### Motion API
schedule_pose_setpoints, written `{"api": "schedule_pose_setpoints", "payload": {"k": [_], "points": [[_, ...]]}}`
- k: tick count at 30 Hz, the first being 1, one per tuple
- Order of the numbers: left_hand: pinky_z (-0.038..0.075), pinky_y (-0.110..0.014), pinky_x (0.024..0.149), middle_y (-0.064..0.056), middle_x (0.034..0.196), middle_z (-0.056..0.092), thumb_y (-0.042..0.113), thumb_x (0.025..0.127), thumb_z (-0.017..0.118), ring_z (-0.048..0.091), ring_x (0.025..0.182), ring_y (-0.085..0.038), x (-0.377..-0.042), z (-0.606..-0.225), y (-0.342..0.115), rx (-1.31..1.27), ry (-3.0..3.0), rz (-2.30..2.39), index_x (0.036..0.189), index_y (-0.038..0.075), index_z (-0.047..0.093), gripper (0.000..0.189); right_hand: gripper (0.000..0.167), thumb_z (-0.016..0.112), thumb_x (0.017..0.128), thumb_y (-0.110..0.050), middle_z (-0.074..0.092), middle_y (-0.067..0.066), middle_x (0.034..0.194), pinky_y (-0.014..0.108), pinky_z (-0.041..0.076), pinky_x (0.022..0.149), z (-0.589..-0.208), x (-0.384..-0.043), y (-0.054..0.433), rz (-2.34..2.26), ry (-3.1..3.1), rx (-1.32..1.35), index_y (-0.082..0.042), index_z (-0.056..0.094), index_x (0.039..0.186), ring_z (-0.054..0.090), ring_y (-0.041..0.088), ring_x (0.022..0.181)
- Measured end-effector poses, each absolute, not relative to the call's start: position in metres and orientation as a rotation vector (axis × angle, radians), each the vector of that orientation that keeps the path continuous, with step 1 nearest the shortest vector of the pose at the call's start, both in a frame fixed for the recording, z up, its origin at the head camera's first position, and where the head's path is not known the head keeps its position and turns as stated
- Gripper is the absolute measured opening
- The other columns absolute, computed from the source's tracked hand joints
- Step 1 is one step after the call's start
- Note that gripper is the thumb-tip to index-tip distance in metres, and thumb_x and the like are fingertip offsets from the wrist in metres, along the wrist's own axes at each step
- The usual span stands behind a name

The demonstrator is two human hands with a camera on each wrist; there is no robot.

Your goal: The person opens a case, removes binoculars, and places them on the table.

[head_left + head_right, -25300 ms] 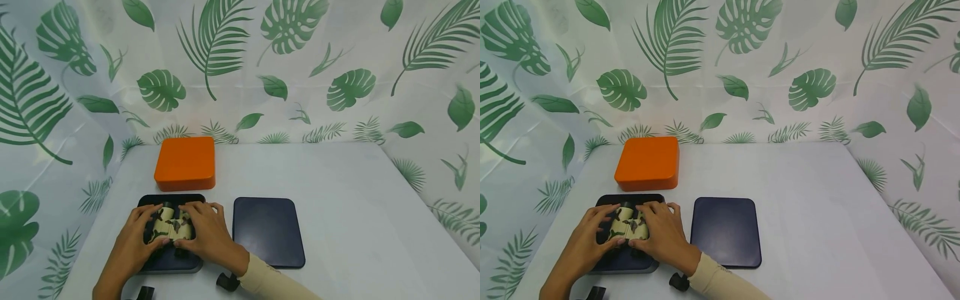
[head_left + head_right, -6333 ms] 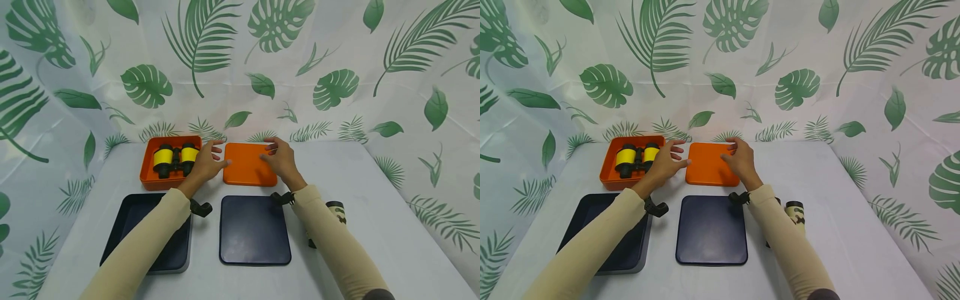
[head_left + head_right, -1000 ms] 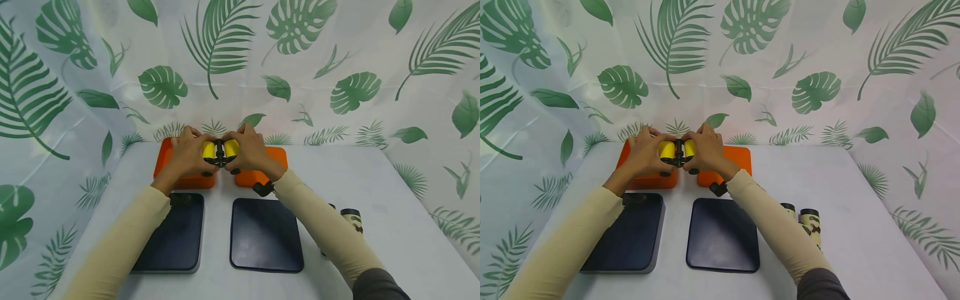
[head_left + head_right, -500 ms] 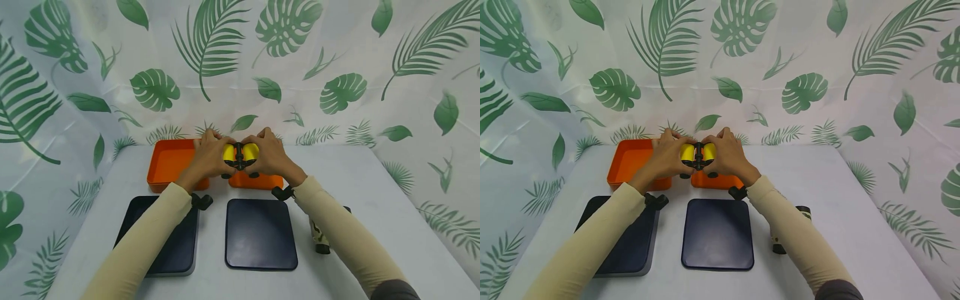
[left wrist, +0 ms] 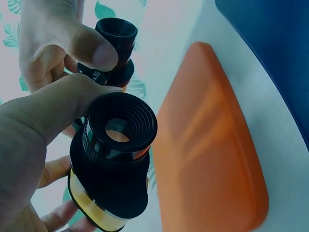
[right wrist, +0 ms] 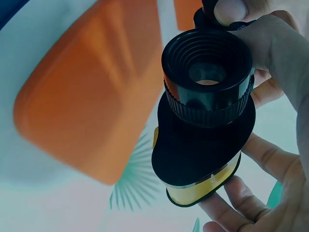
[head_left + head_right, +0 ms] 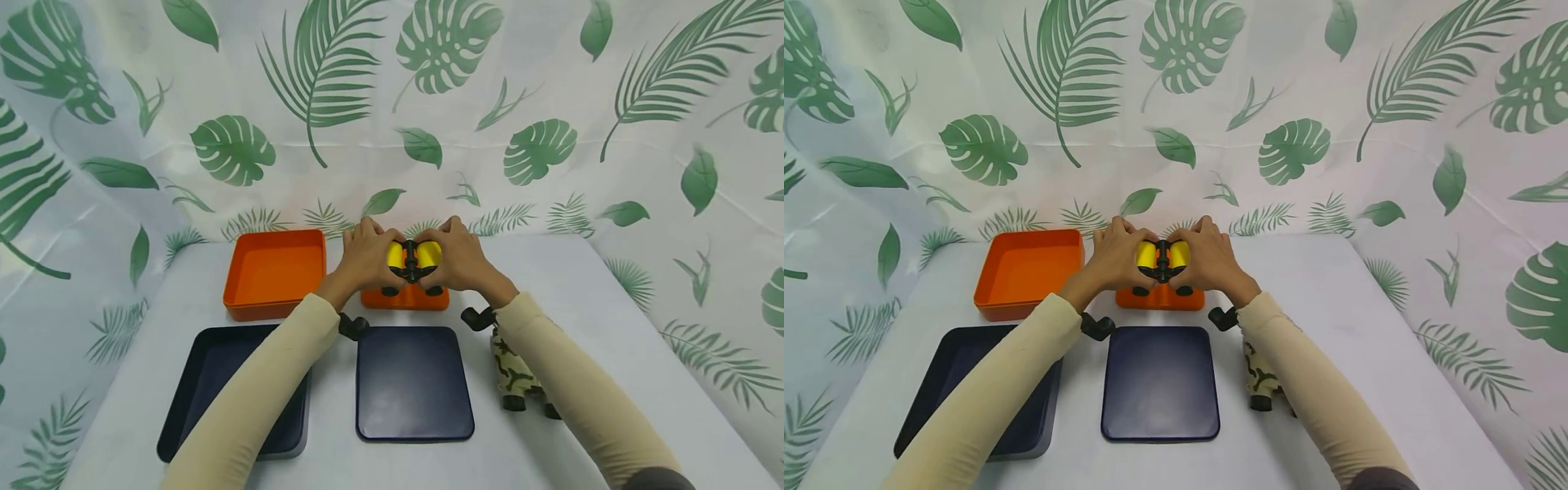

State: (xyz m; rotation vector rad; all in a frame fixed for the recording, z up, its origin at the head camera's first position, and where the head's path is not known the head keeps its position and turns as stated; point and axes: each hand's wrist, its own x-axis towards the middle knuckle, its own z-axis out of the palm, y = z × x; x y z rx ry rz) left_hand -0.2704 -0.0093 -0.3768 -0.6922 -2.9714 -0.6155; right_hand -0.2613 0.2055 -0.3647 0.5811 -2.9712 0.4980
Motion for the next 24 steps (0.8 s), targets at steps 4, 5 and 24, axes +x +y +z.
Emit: {"api": "schedule_pose_setpoints", "payload": {"k": [4, 5, 24], "points": [[0.022, -0.045, 0.09, -0.01, 0.124, 0.039, 0.056, 0.075, 0.093, 0.039, 0.112, -0.028, -0.272, -0.378, 0.0, -0.713, -2.978, -0.613, 0.145, 0.029, 0.059, 0.082, 0.074, 0.096, 0.068, -0.034, 0.046, 0.019, 0.117, 0.05, 0.044, 0.085, -0.364, -0.26, 0.215, 0.495, -2.969, 0.566, -0.018, 0.07, 0.136, 0.049, 0.033, 0.1], [0.022, -0.044, 0.089, -0.009, 0.124, 0.039, 0.056, 0.075, 0.093, 0.039, 0.111, -0.027, -0.272, -0.377, 0.002, -0.721, -2.977, -0.612, 0.145, 0.029, 0.059, 0.082, 0.073, 0.096, 0.069, -0.034, 0.046, 0.02, 0.117, 0.051, 0.044, 0.085, -0.364, -0.26, 0.217, 0.496, -2.97, 0.561, -0.018, 0.07, 0.136, 0.049, 0.033, 0.101], [0.029, -0.04, 0.093, -0.007, 0.127, 0.043, 0.063, 0.077, 0.089, 0.042, 0.113, -0.023, -0.276, -0.388, 0.076, -0.807, -2.984, -0.493, 0.144, 0.031, 0.059, 0.08, 0.077, 0.094, 0.073, -0.033, 0.043, 0.024, 0.127, 0.059, 0.04, 0.095, -0.378, -0.251, 0.289, 0.502, -3.087, 0.371, -0.018, 0.064, 0.143, 0.049, 0.041, 0.11]]}}
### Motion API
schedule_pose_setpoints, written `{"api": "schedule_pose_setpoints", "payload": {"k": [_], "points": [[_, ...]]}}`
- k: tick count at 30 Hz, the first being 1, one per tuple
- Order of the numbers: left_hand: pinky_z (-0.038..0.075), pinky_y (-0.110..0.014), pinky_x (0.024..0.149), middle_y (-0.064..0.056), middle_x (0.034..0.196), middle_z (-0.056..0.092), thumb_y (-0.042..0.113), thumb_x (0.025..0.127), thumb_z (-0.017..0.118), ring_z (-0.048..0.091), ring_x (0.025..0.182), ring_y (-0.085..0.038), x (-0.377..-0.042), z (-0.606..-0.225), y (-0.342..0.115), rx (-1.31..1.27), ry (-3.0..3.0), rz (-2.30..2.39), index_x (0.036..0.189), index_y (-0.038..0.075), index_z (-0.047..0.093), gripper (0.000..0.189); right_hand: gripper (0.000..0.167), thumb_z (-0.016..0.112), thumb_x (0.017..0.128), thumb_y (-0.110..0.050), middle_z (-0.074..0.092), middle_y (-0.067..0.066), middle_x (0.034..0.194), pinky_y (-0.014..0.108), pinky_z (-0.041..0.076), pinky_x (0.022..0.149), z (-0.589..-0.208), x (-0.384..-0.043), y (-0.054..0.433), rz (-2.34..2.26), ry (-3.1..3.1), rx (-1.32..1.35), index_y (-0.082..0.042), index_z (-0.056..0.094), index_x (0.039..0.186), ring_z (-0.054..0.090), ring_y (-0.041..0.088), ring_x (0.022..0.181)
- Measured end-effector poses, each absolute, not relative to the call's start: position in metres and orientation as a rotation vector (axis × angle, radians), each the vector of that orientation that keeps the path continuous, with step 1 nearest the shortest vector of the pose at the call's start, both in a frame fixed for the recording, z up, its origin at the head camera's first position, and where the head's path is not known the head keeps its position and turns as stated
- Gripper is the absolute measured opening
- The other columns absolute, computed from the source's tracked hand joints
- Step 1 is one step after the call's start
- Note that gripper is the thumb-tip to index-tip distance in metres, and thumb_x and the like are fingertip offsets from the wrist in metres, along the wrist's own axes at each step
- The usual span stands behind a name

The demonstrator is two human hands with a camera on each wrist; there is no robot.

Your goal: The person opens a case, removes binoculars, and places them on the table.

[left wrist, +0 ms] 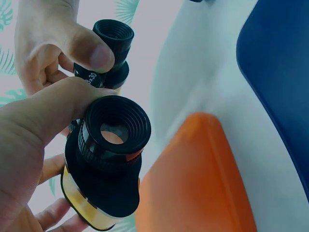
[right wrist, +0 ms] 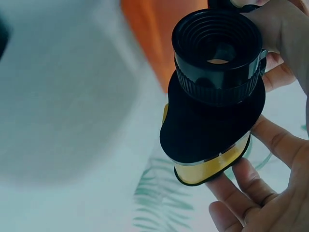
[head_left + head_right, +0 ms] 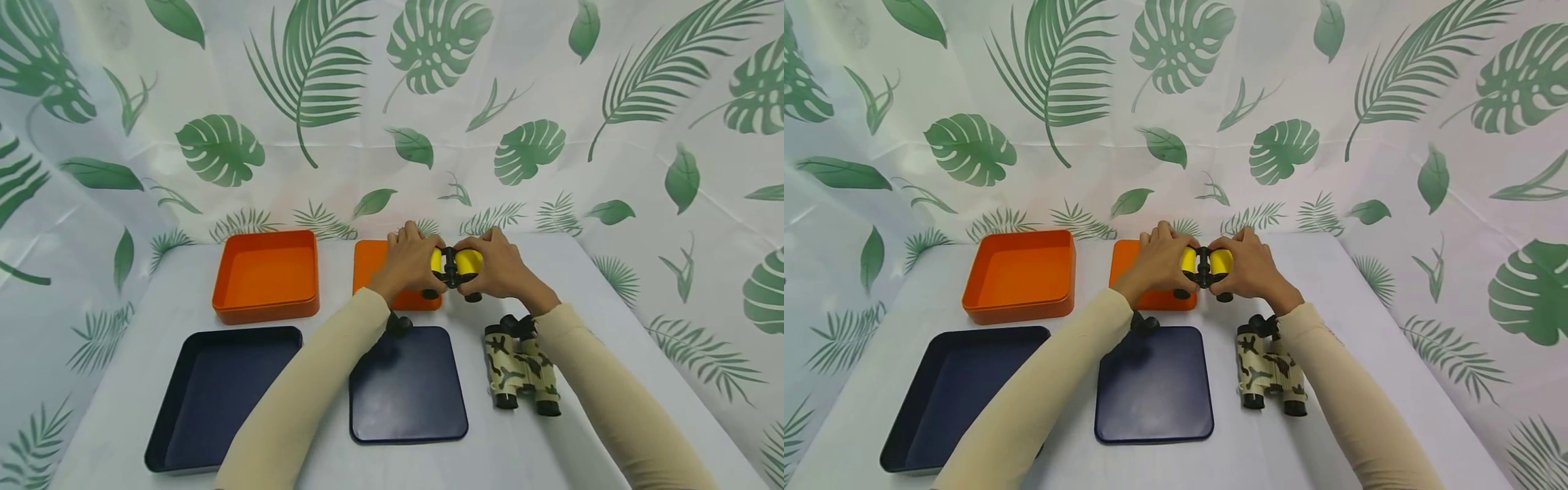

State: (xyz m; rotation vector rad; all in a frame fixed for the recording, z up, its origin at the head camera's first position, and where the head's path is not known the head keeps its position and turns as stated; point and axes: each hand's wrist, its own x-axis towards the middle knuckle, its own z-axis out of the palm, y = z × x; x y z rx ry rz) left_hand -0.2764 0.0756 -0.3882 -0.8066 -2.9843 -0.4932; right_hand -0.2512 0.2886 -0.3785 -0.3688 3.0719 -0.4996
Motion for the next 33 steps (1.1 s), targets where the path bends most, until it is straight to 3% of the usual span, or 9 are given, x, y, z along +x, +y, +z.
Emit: {"api": "schedule_pose_setpoints", "payload": {"k": [33], "points": [[0.029, -0.035, 0.088, -0.002, 0.119, 0.047, 0.069, 0.076, 0.087, 0.042, 0.11, -0.021, -0.291, -0.421, 0.16, -0.728, -2.999, -0.399, 0.138, 0.032, 0.061, 0.078, 0.078, 0.094, 0.076, -0.026, 0.039, 0.025, 0.13, 0.058, 0.05, 0.09, -0.41, -0.265, 0.361, -0.517, 3.011, -0.24, -0.018, 0.06, 0.145, 0.053, 0.044, 0.106]]}}
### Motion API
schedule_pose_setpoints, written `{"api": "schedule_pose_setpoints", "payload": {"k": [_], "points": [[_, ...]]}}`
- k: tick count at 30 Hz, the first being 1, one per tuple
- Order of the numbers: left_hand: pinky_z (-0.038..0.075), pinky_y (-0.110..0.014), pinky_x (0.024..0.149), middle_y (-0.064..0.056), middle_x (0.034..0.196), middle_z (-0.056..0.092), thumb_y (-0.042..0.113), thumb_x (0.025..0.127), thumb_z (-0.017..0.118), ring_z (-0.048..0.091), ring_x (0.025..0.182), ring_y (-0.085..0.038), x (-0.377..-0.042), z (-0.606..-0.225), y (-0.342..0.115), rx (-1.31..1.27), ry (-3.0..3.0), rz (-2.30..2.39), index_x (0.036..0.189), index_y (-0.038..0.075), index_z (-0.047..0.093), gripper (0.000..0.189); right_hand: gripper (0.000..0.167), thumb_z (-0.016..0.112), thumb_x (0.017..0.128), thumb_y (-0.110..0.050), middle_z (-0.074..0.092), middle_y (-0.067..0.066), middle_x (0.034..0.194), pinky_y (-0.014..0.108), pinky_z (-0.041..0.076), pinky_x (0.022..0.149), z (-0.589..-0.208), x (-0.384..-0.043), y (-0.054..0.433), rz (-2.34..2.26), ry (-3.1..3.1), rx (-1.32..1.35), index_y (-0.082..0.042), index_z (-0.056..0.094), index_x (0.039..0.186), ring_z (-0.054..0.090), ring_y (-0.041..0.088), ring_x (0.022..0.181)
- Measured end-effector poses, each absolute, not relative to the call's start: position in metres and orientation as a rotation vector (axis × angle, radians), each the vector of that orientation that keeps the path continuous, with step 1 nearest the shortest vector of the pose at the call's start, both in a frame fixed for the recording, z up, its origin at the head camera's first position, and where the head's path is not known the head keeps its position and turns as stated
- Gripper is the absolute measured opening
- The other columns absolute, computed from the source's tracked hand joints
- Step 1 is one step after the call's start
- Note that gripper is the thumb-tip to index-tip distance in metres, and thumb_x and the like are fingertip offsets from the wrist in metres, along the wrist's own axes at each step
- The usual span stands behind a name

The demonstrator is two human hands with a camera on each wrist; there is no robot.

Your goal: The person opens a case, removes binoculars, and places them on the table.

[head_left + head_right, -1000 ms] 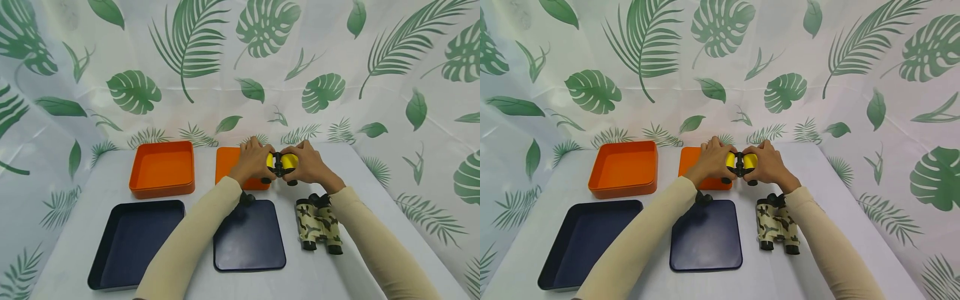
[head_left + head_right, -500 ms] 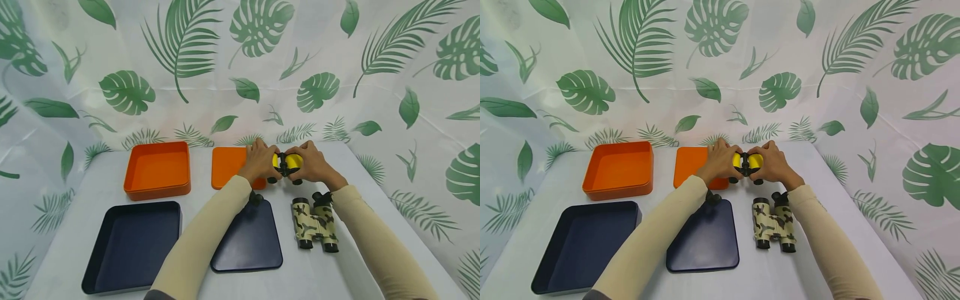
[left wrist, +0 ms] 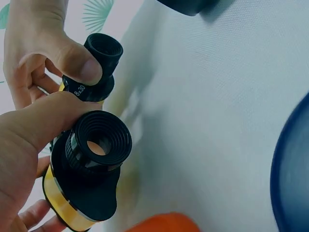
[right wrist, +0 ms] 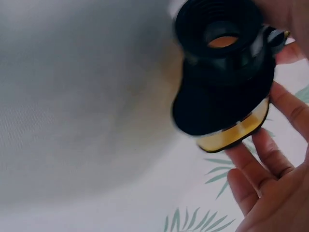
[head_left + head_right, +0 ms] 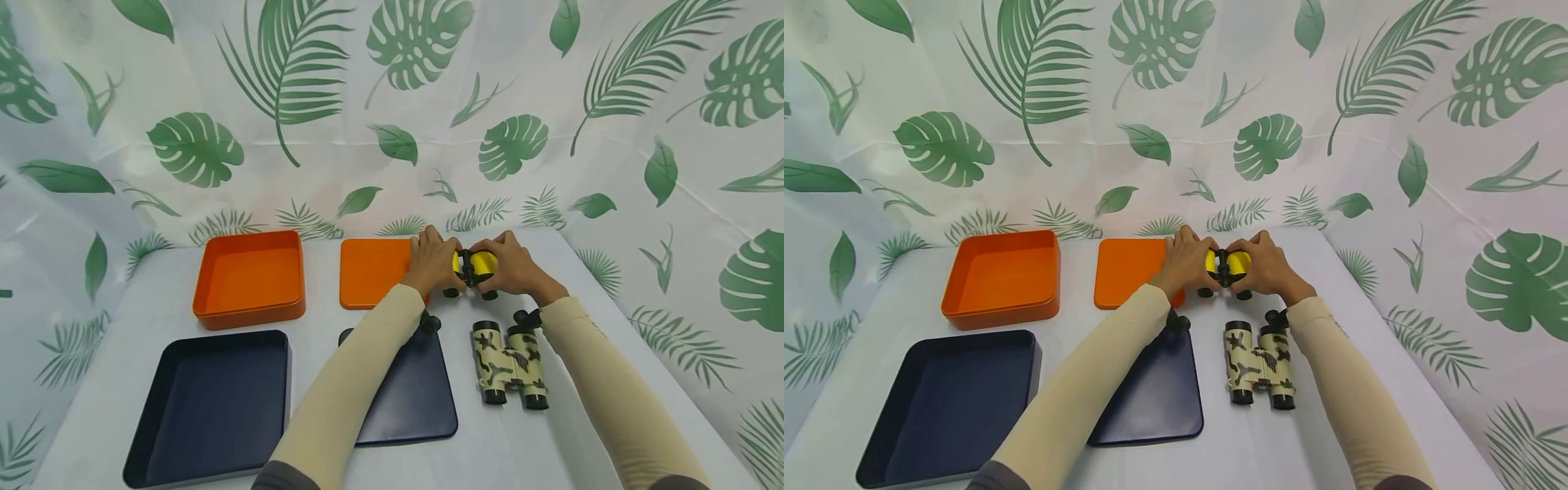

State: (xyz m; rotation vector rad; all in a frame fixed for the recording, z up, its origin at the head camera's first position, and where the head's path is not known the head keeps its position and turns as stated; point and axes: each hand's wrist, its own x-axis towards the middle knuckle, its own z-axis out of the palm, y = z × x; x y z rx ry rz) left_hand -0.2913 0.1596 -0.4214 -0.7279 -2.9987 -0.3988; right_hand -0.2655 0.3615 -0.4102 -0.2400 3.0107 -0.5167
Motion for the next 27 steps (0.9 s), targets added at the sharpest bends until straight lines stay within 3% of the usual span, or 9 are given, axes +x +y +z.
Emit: {"api": "schedule_pose_setpoints", "payload": {"k": [21, 27], "points": [[0.029, -0.035, 0.087, -0.003, 0.123, 0.047, 0.069, 0.075, 0.088, 0.043, 0.11, -0.021, -0.29, -0.431, 0.171, -0.706, -2.993, -0.429, 0.141, 0.03, 0.061, 0.082, 0.081, 0.093, 0.078, -0.021, 0.037, 0.029, 0.136, 0.064, 0.051, 0.094, -0.41, -0.269, 0.364, -0.453, 2.95, -0.151, -0.018, 0.056, 0.15, 0.053, 0.05, 0.11], [0.027, -0.035, 0.086, -0.003, 0.126, 0.046, 0.07, 0.078, 0.085, 0.042, 0.111, -0.021, -0.288, -0.43, 0.171, -0.738, -3.013, -0.403, 0.148, 0.031, 0.057, 0.084, 0.083, 0.096, 0.077, -0.022, 0.038, 0.03, 0.135, 0.065, 0.048, 0.096, -0.408, -0.27, 0.365, -0.402, 2.946, -0.153, -0.017, 0.056, 0.15, 0.051, 0.05, 0.114]]}}
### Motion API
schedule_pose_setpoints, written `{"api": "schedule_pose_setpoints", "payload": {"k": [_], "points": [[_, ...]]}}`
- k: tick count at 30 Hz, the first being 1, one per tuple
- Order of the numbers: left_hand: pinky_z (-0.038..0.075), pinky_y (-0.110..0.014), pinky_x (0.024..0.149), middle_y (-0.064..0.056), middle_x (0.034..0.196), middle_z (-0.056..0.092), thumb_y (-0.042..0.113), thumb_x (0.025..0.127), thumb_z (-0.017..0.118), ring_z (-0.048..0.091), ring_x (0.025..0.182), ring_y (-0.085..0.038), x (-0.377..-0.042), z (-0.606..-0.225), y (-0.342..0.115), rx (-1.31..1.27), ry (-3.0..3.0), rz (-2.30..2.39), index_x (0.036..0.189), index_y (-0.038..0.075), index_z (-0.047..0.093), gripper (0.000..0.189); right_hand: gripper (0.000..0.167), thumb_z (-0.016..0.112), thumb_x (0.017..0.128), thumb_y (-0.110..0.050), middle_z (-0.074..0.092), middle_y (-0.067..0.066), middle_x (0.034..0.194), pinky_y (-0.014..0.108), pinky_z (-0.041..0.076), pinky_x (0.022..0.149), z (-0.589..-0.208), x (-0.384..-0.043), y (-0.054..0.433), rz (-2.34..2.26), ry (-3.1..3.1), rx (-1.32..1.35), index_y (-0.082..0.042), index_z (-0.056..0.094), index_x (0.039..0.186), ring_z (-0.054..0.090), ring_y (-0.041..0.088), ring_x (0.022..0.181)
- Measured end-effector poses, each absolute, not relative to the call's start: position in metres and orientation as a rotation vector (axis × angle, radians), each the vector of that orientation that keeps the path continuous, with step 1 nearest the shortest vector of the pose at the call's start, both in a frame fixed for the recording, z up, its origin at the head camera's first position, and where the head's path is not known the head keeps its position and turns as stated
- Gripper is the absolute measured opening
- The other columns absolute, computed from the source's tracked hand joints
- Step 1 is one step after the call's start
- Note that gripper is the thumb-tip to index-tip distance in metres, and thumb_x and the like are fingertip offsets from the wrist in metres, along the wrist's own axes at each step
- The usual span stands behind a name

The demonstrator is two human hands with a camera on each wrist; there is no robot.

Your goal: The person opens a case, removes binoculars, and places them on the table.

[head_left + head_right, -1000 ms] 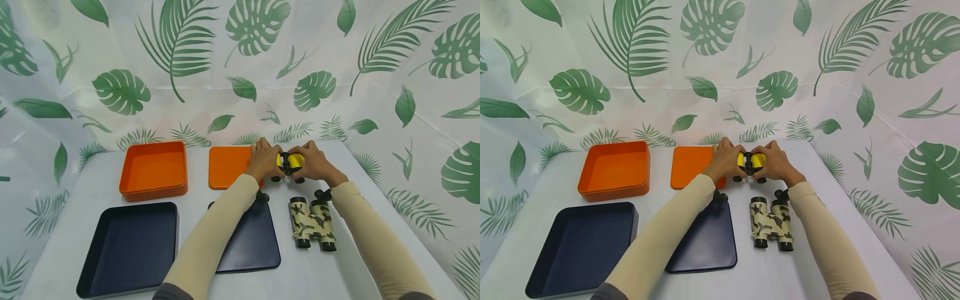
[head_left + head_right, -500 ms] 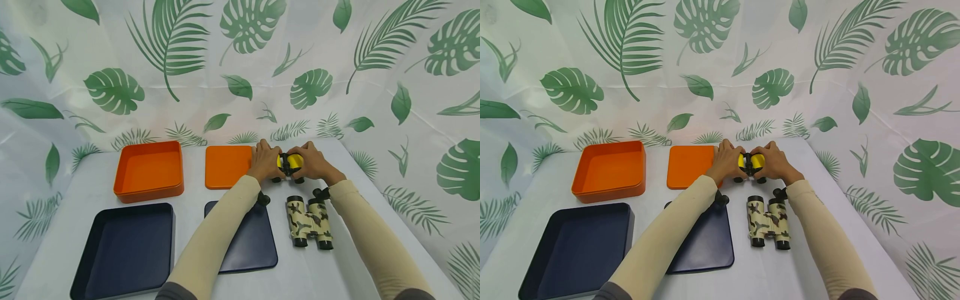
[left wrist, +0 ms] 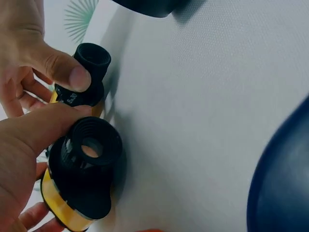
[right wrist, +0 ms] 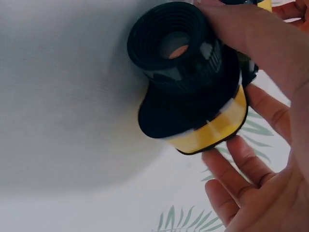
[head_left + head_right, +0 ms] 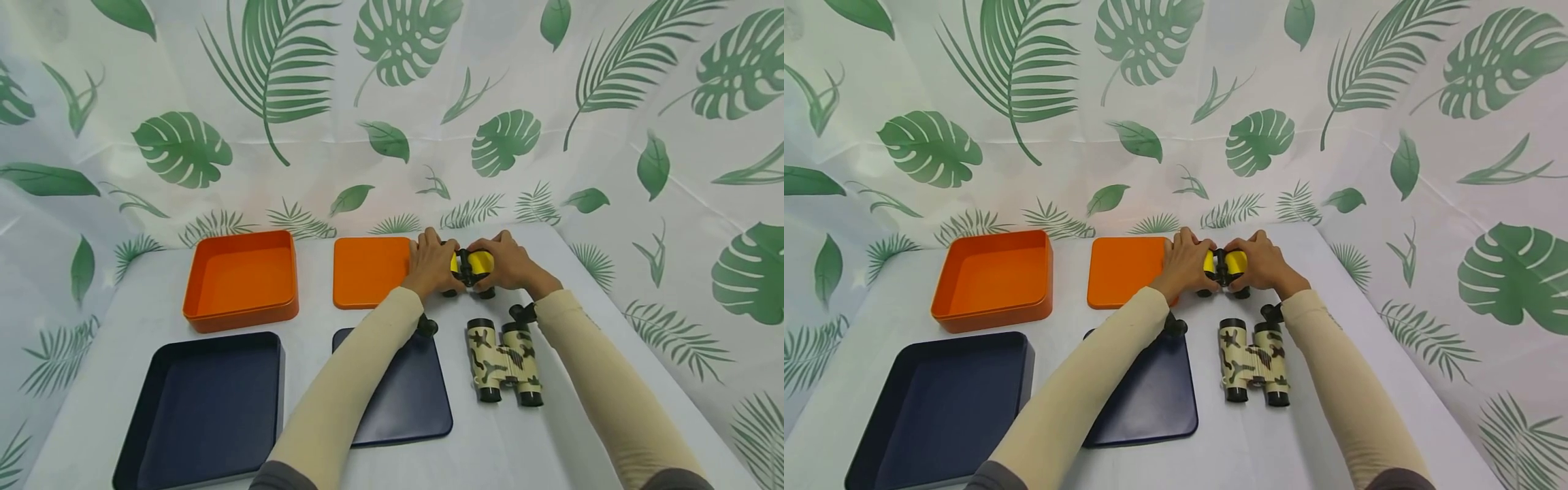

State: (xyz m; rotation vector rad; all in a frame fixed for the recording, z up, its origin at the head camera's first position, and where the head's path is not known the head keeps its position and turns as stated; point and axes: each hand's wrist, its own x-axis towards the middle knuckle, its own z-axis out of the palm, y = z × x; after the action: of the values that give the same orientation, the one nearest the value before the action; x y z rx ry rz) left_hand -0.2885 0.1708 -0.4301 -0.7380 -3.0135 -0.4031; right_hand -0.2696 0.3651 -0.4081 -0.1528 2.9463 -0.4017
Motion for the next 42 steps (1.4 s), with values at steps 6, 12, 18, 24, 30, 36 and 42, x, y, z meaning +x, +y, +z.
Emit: {"api": "schedule_pose_setpoints", "payload": {"k": [6, 12, 18, 24, 30, 36, 42], "points": [[0.031, -0.038, 0.091, -0.006, 0.131, 0.045, 0.07, 0.082, 0.081, 0.042, 0.117, -0.022, -0.291, -0.42, 0.161, -0.775, -3.046, -0.449, 0.156, 0.033, 0.047, 0.089, 0.086, 0.098, 0.075, -0.026, 0.041, 0.031, 0.134, 0.065, 0.047, 0.099, -0.406, -0.273, 0.361, -0.301, 2.969, -0.188, -0.015, 0.056, 0.15, 0.049, 0.048, 0.119], [0.035, -0.042, 0.103, -0.013, 0.145, 0.042, 0.062, 0.09, 0.079, 0.04, 0.13, -0.028, -0.297, -0.402, 0.131, -0.712, -3.052, -0.627, 0.158, 0.03, 0.044, 0.083, 0.092, 0.098, 0.076, -0.03, 0.04, 0.033, 0.137, 0.065, 0.048, 0.099, -0.4, -0.275, 0.353, -0.283, 2.958, -0.173, -0.015, 0.053, 0.155, 0.048, 0.049, 0.121], [0.035, -0.044, 0.104, -0.013, 0.141, 0.04, 0.057, 0.093, 0.077, 0.038, 0.128, -0.03, -0.306, -0.39, 0.081, -0.58, -3.04, -0.819, 0.159, 0.026, 0.043, 0.081, 0.103, 0.098, 0.076, -0.04, 0.037, 0.034, 0.144, 0.067, 0.043, 0.102, -0.387, -0.275, 0.334, -0.401, 2.995, -0.243, -0.018, 0.044, 0.161, 0.042, 0.05, 0.128], [0.034, -0.045, 0.104, -0.016, 0.139, 0.037, 0.054, 0.093, 0.078, 0.036, 0.125, -0.031, -0.311, -0.393, 0.039, -0.461, -3.011, -1.0, 0.158, 0.022, 0.044, 0.08, 0.1, 0.094, 0.08, -0.042, 0.039, 0.033, 0.144, 0.065, 0.041, 0.103, -0.381, -0.276, 0.3, -0.558, 3.073, -0.372, -0.018, 0.042, 0.162, 0.042, 0.049, 0.126], [0.037, -0.048, 0.108, -0.02, 0.145, 0.036, 0.054, 0.092, 0.079, 0.035, 0.131, -0.035, -0.309, -0.397, 0.017, -0.388, -3.019, -1.032, 0.16, 0.02, 0.04, 0.086, 0.098, 0.093, 0.081, -0.039, 0.043, 0.03, 0.142, 0.062, 0.041, 0.106, -0.385, -0.281, 0.27, -0.679, 3.086, -0.434, -0.017, 0.042, 0.162, 0.043, 0.045, 0.127], [0.039, -0.053, 0.113, -0.024, 0.15, 0.035, 0.05, 0.094, 0.078, 0.033, 0.139, -0.039, -0.301, -0.397, 0.006, -0.382, -3.038, -1.018, 0.16, 0.017, 0.039, 0.084, 0.098, 0.091, 0.083, -0.041, 0.044, 0.029, 0.144, 0.059, 0.046, 0.103, -0.389, -0.277, 0.246, -0.697, 3.047, -0.429, -0.016, 0.041, 0.163, 0.046, 0.042, 0.124], [0.031, -0.058, 0.125, -0.026, 0.17, 0.023, 0.053, 0.101, 0.068, 0.024, 0.157, -0.043, -0.287, -0.396, -0.005, -0.479, -3.06, -0.745, 0.166, 0.014, 0.034, 0.082, 0.091, 0.086, 0.09, -0.042, 0.046, 0.028, 0.153, 0.066, 0.044, 0.108, -0.394, -0.268, 0.231, -0.656, 3.047, -0.439, -0.017, 0.04, 0.164, 0.044, 0.048, 0.134]]}}
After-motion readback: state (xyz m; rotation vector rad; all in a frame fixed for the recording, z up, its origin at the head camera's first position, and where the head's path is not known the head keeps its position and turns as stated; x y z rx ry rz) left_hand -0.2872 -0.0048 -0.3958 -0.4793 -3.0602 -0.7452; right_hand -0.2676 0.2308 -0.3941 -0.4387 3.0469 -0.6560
